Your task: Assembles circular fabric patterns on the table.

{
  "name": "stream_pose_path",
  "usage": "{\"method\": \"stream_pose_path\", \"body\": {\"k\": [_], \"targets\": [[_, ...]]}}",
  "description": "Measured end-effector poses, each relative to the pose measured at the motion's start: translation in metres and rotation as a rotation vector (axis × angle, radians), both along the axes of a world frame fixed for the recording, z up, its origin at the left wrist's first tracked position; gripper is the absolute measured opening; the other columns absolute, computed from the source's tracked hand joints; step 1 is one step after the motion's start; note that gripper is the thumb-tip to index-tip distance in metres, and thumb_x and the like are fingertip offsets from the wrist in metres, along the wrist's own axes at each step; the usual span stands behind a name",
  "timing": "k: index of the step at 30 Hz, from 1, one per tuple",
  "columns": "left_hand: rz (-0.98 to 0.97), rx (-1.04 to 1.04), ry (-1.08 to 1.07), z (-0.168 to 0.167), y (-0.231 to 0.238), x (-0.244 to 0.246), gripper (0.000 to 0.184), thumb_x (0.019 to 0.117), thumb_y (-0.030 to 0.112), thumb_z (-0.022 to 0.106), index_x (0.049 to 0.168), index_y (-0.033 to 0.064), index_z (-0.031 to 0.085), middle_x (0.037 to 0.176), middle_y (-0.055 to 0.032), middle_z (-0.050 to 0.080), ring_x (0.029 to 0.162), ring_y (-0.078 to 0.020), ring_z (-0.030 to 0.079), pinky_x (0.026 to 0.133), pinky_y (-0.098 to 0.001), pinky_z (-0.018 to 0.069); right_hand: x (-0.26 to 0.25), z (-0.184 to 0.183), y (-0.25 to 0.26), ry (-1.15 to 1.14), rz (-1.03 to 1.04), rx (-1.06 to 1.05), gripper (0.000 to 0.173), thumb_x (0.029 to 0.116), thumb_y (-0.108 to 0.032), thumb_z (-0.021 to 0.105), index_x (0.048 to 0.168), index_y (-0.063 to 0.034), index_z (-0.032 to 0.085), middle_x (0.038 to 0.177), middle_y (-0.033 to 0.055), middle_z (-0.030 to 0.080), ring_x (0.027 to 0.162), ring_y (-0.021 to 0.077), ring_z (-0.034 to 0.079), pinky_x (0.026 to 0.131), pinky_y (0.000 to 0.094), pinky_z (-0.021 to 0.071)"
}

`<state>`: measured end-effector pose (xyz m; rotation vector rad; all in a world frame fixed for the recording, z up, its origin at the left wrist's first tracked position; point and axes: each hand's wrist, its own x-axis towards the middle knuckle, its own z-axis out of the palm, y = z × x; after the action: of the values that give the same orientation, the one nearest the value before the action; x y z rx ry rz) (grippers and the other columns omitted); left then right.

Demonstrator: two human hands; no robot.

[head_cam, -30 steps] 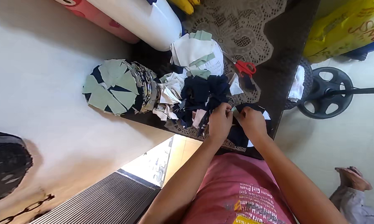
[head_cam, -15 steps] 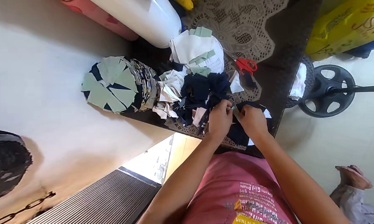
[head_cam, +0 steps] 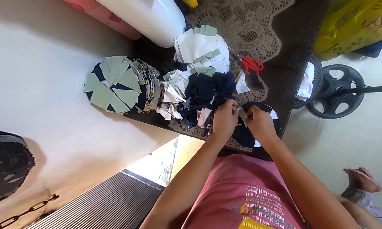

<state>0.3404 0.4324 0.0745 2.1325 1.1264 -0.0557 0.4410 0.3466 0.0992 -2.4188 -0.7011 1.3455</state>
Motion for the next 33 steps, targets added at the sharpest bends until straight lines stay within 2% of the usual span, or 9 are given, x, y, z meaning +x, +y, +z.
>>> {"method": "stream_pose_path", "body": {"k": [4,7,11,14,16,19,21,26,33], "targets": [[-0.006,-0.013,0.018,0.001,0.001,0.001,0.022,0.0977,0.004,0.063,0.119,0.0,0.065,0.098,-0.0154,0.072,0.086,-0.0295,0.07,0.078,-0.0471,0.0574,0.0,0.001,-0.002,-0.017,0.007,-0.007,0.019,0.0973,-0.009,0.066,0.115,-0.0034,0.065,0.097,0.0193,0.07,0.093,0.0375,0.069,0.08,0.0564,0.0541],[0.006,-0.026,0.005,0.004,0.002,-0.001,0.024,0.0975,0.005,0.064,0.121,0.0001,0.064,0.1,-0.0151,0.072,0.086,-0.0291,0.07,0.078,-0.0472,0.0574,-0.004,0.008,-0.003,-0.146,0.112,-0.03,0.024,0.0978,-0.012,0.067,0.121,-0.0053,0.064,0.11,0.0197,0.069,0.098,0.0404,0.069,0.077,0.0584,0.0538],[0.071,-0.068,-0.042,0.017,0.007,-0.013,0.026,0.0996,0.005,0.062,0.125,0.0007,0.062,0.115,-0.0169,0.07,0.096,-0.0289,0.071,0.084,-0.0463,0.0588,-0.013,0.0,-0.018,-0.297,0.143,0.214,0.019,0.0959,-0.003,0.064,0.114,-0.0042,0.072,0.109,0.0213,0.069,0.095,0.0411,0.069,0.073,0.056,0.0554],[0.017,-0.003,-0.071,0.019,0.007,-0.022,0.023,0.0991,-0.001,0.055,0.115,0.0023,0.072,0.119,-0.0165,0.068,0.097,-0.0277,0.069,0.084,-0.0448,0.0574,-0.018,-0.011,-0.024,-0.334,0.161,0.314,0.023,0.0951,0.0,0.062,0.114,-0.0044,0.075,0.105,0.0225,0.067,0.093,0.041,0.069,0.072,0.0547,0.0558],[-0.062,0.042,-0.079,0.015,0.002,-0.024,0.027,0.0985,-0.002,0.054,0.11,0.0055,0.077,0.12,-0.0169,0.068,0.103,-0.0308,0.068,0.087,-0.0487,0.0568,-0.019,-0.015,-0.024,-0.33,0.166,0.304,0.026,0.095,0.001,0.061,0.117,-0.0052,0.075,0.107,0.023,0.067,0.093,0.0414,0.069,0.072,0.0547,0.0559],[-0.116,0.063,-0.014,0.01,-0.001,-0.021,0.028,0.0988,-0.001,0.055,0.113,0.007,0.077,0.124,-0.0183,0.066,0.108,-0.0354,0.067,0.091,-0.052,0.0557,-0.019,-0.016,-0.022,-0.315,0.174,0.26,0.028,0.0961,0.0,0.06,0.12,-0.0062,0.074,0.11,0.0233,0.067,0.096,0.0419,0.069,0.074,0.0548,0.056],[-0.091,0.056,0.029,0.009,-0.001,-0.019,0.023,0.0997,0.004,0.058,0.115,0.004,0.075,0.124,-0.0184,0.066,0.108,-0.0346,0.068,0.091,-0.0512,0.056,-0.019,-0.013,-0.022,-0.314,0.176,0.249,0.028,0.0967,-0.001,0.06,0.12,-0.0073,0.073,0.111,0.0223,0.067,0.097,0.0411,0.069,0.075,0.0545,0.0561],[-0.044,0.017,0.106,0.011,-0.001,-0.013,0.015,0.0972,0.011,0.066,0.106,0.0009,0.072,0.115,-0.0172,0.067,0.095,-0.0313,0.068,0.084,-0.0495,0.0573,-0.021,-0.019,-0.03,-0.416,0.147,0.366,0.022,0.0951,0.0,0.062,0.111,-0.0031,0.076,0.104,0.0215,0.068,0.094,0.0407,0.069,0.073,0.0538,0.0563],[0.023,-0.027,0.204,0.013,-0.003,-0.003,0.02,0.098,0.018,0.068,0.109,0.0028,0.073,0.116,-0.0166,0.067,0.102,-0.0331,0.068,0.087,-0.0525,0.0552,-0.02,-0.022,-0.033,-0.423,0.187,0.325,0.025,0.0961,0.001,0.059,0.115,-0.0014,0.075,0.109,0.0228,0.069,0.099,0.0425,0.068,0.076,0.0557,0.0553]]}}
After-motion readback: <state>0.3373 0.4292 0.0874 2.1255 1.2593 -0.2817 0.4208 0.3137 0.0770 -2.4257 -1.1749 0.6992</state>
